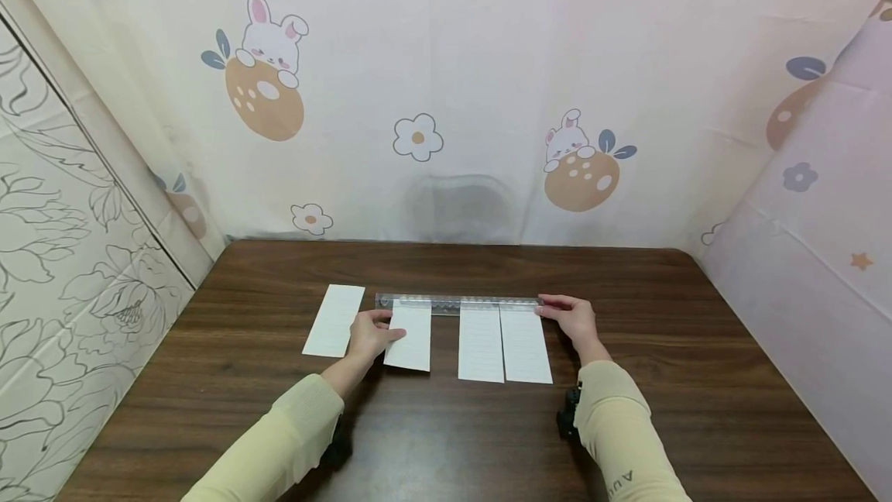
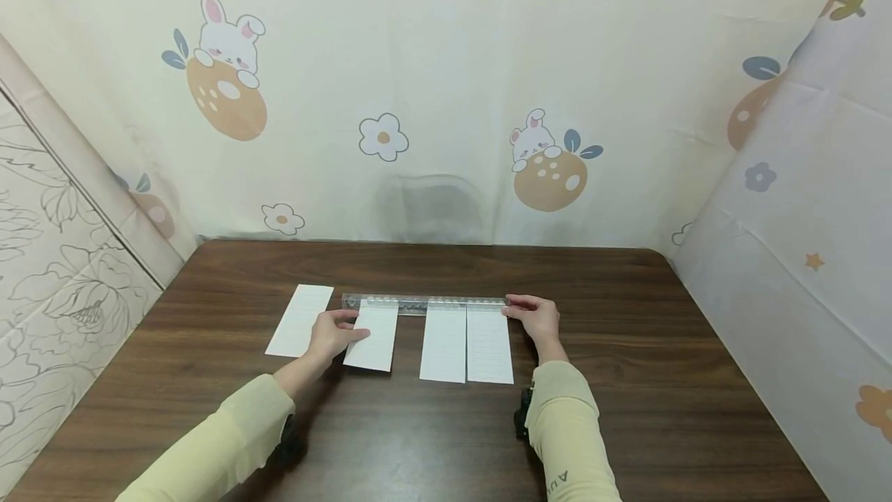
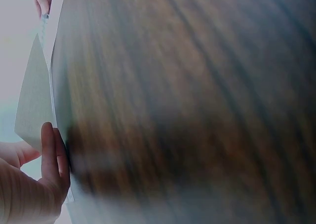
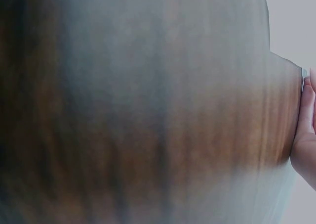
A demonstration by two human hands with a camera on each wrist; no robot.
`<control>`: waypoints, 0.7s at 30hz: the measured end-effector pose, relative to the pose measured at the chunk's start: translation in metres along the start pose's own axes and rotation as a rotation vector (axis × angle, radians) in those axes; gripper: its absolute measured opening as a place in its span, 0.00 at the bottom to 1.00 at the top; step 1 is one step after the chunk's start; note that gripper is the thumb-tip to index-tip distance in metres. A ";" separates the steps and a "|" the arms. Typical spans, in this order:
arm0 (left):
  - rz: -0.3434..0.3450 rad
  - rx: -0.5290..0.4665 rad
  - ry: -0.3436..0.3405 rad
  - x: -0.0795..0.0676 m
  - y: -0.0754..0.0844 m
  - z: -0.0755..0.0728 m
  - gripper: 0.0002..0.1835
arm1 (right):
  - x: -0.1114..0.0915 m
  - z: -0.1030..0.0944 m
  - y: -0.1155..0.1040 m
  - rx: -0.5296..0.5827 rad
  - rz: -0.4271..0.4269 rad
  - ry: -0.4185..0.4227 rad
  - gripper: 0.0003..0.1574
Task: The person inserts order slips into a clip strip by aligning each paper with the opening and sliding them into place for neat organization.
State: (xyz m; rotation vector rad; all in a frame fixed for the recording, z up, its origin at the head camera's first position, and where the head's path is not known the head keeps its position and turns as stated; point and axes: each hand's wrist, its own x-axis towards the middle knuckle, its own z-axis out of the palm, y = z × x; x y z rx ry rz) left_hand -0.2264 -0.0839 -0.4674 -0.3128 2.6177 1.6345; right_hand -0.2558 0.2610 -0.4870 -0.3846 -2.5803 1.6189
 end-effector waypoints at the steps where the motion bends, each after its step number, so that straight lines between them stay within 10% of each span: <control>1: 0.001 0.000 -0.001 0.000 0.000 0.000 0.22 | 0.000 0.000 0.000 0.001 0.003 -0.001 0.24; 21: 0.003 0.002 -0.001 -0.004 0.005 0.010 0.21 | -0.003 -0.002 -0.006 0.039 0.024 -0.029 0.23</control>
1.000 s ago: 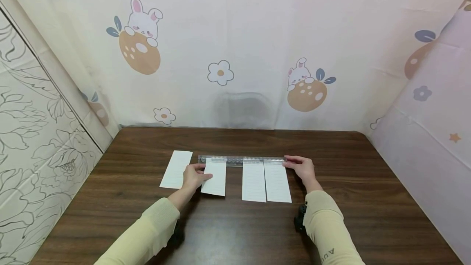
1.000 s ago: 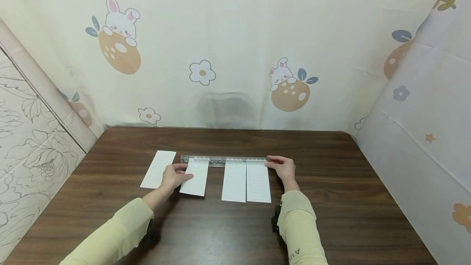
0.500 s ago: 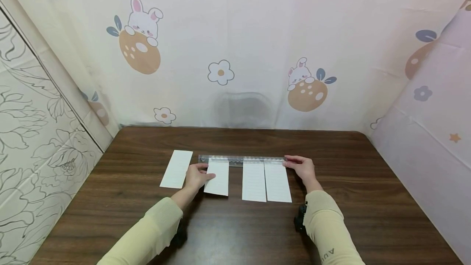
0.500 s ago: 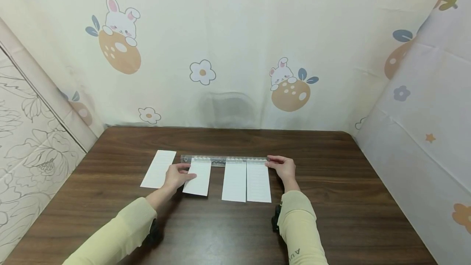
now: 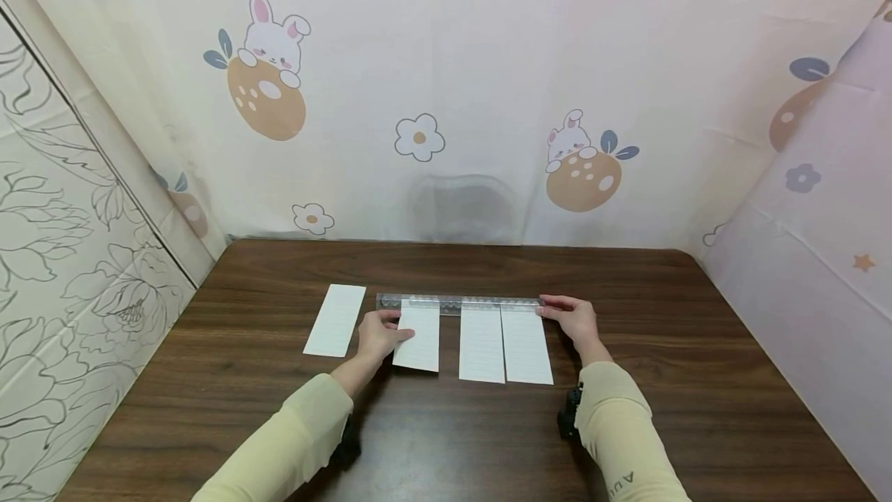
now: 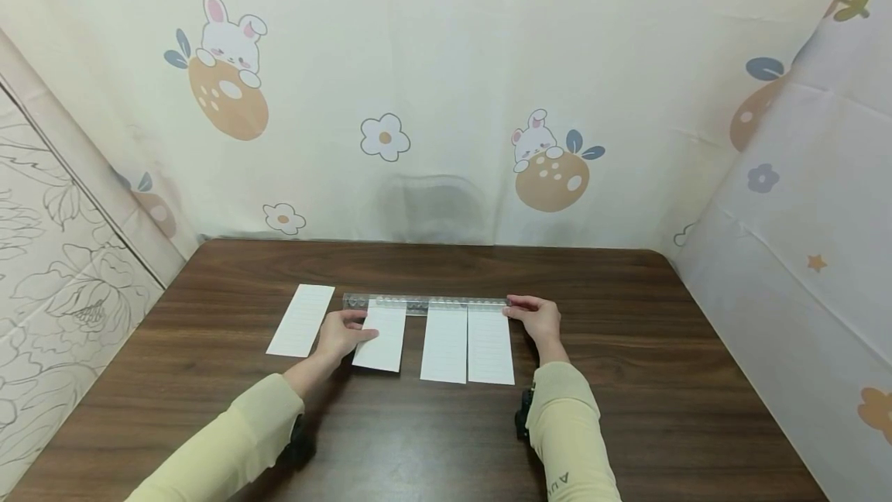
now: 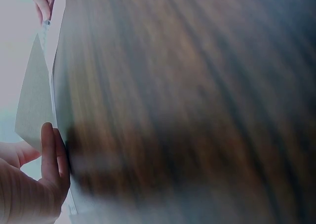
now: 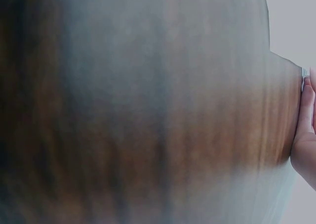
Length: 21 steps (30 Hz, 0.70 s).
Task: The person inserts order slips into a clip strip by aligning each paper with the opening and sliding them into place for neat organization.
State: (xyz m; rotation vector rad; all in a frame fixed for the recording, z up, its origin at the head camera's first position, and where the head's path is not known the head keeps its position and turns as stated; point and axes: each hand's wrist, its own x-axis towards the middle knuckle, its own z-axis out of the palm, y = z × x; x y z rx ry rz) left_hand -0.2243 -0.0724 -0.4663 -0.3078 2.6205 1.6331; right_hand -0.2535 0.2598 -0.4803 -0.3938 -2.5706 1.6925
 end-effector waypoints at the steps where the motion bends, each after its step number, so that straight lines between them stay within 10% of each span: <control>1: -0.002 -0.002 0.000 0.000 0.000 0.000 0.21 | 0.000 0.000 0.000 0.001 0.002 0.002 0.23; 21: -0.003 -0.001 0.016 0.000 0.003 0.006 0.21 | 0.001 0.000 0.000 0.005 0.001 0.006 0.23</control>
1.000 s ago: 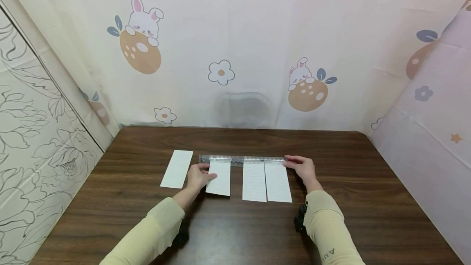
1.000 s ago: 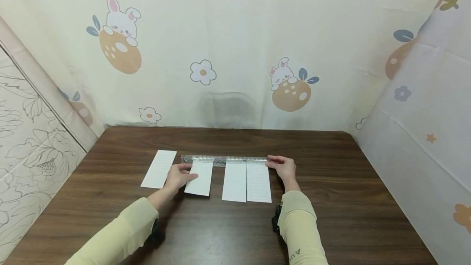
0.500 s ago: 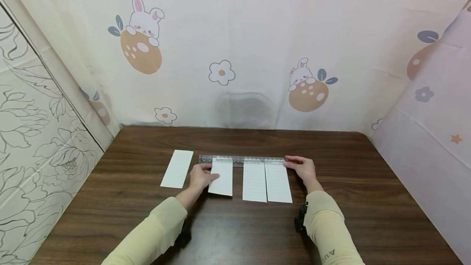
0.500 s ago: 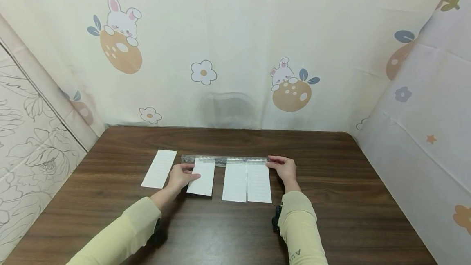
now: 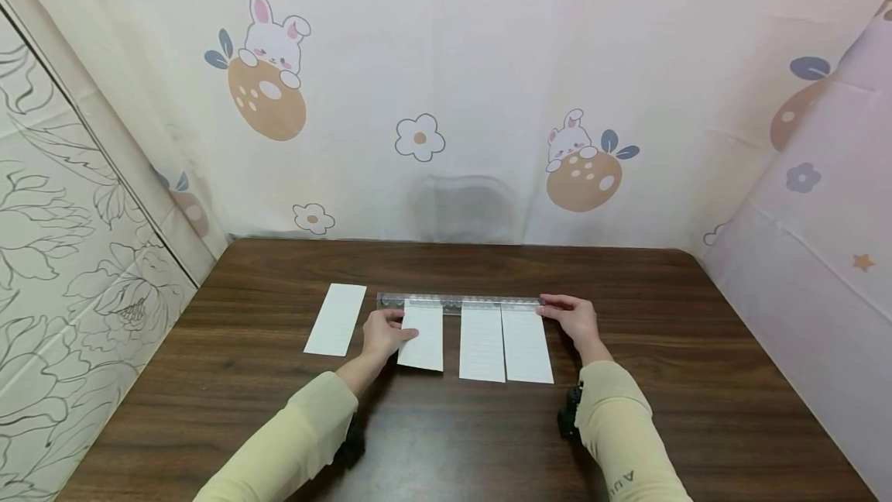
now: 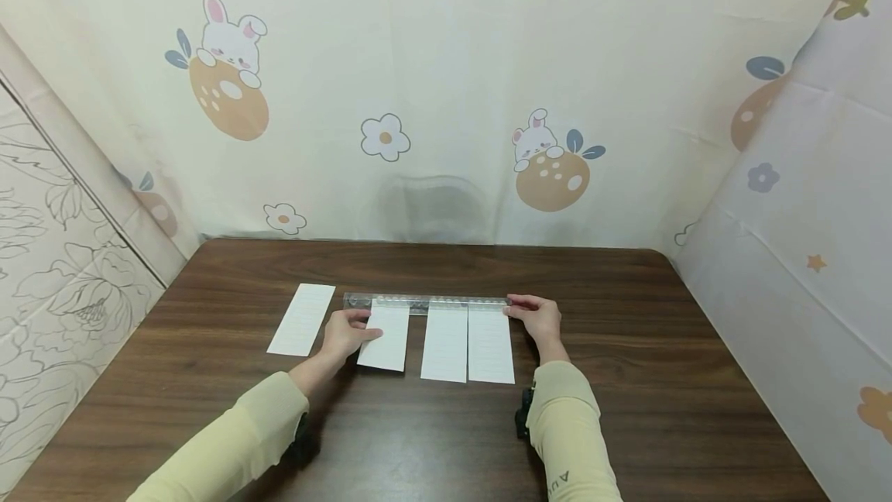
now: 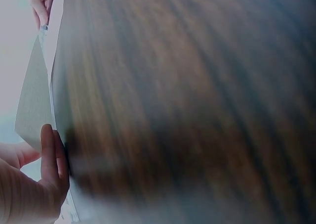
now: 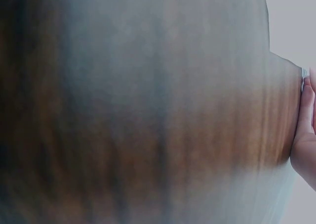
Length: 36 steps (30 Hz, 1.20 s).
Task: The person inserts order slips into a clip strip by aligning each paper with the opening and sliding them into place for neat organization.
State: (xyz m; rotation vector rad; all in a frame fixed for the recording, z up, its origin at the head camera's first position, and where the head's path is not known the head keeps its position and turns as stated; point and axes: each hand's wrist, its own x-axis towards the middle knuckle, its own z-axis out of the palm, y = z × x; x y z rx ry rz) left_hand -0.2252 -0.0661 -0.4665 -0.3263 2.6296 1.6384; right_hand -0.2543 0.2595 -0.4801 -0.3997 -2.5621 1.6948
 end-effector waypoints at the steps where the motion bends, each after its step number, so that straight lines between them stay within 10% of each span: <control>1: -0.001 -0.002 0.001 0.000 0.000 0.000 0.21 | 0.000 0.000 0.000 -0.002 -0.004 -0.002 0.23; 36: 0.062 -0.003 -0.002 -0.005 0.007 0.013 0.22 | 0.000 -0.002 0.001 -0.030 0.004 0.005 0.23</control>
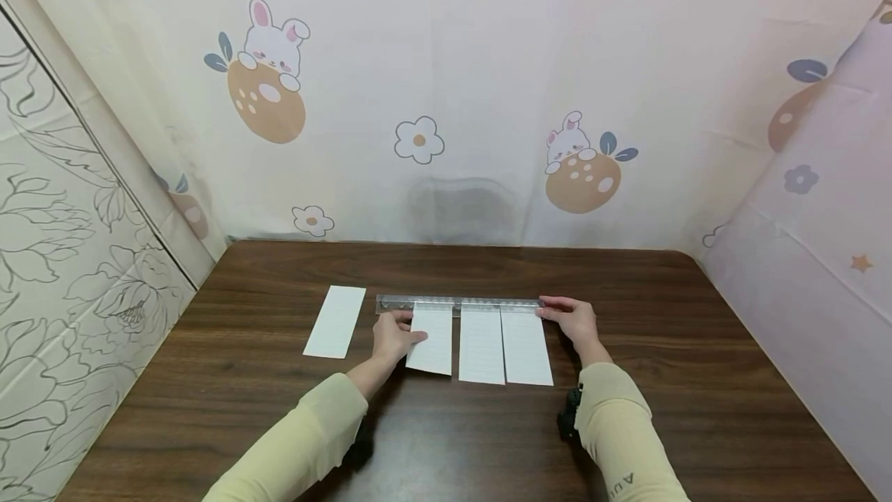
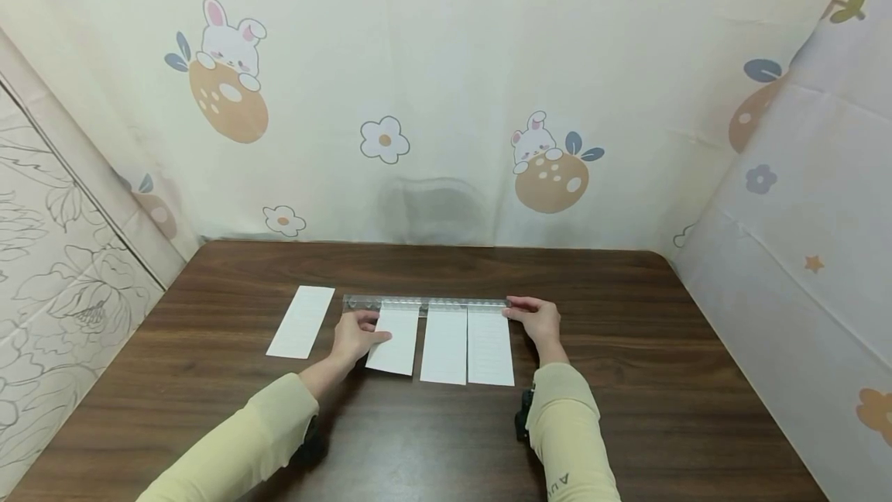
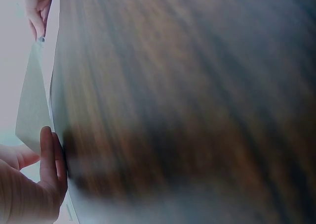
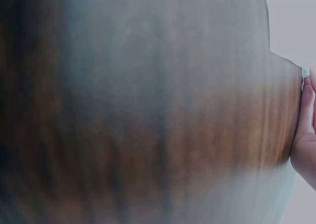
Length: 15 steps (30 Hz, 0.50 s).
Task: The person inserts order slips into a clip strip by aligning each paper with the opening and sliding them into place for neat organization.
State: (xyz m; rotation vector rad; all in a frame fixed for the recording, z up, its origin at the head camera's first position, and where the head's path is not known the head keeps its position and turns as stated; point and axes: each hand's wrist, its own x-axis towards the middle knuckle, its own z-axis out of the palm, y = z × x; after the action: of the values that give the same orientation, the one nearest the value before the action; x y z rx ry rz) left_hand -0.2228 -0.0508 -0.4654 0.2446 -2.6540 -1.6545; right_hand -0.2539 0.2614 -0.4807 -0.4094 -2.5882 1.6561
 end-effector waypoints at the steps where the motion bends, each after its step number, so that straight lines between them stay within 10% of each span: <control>1: -0.002 -0.002 -0.002 0.000 0.001 0.000 0.22 | 0.000 0.000 0.000 0.000 0.000 0.000 0.23; 15: -0.008 0.013 -0.011 0.000 0.002 0.004 0.22 | 0.000 0.000 -0.002 -0.005 -0.003 -0.001 0.23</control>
State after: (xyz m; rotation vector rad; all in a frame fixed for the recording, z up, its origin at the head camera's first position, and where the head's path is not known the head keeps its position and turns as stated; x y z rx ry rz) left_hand -0.2238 -0.0463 -0.4652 0.2467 -2.6758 -1.6469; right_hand -0.2540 0.2603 -0.4794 -0.4055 -2.5924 1.6500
